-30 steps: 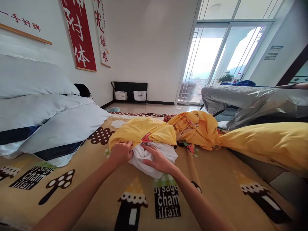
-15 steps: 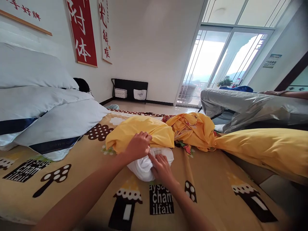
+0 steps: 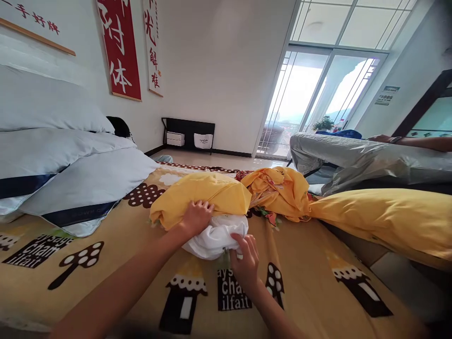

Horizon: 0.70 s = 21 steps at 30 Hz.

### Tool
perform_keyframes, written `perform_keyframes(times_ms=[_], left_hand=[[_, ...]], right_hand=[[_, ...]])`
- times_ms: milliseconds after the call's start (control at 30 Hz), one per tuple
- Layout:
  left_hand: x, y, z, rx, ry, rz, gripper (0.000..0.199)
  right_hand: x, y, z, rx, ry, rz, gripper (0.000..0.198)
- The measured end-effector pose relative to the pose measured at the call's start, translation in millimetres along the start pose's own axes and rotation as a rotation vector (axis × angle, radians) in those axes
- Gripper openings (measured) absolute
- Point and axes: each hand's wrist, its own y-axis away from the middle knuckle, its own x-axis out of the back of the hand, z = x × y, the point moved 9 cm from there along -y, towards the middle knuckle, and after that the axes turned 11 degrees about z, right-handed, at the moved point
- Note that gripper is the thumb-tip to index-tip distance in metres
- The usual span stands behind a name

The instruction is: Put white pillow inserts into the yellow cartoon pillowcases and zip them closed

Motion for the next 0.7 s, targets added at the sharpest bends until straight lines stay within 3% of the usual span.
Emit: perform_keyframes(times_ms=[133, 267, 367, 533, 700], left_hand=[[3, -12, -20, 0.177, 0.077, 0.001, 0.03], [22, -18, -33, 0.279, 0.126, 0.072, 0.023], [39, -12, -39, 0.3, 0.128, 0.143, 0.018], [47, -2, -27, 0.239, 0.097, 0.216, 0.014], [33, 8, -12, 0.131, 0.011, 0.234, 0.022]], right_hand=[[-46, -2, 5, -0.076, 0.046, -0.102, 0.038], [-113, 0, -5, -0.01, 0.12, -0.334, 0.034], [-143, -17, -1, 0.044, 0.107, -0.413, 0.028], [-170, -54, 31, -0.049, 0.16, -0.466, 0.026], [-174, -47, 30, -0.11, 0.14, -0.496, 0.032]])
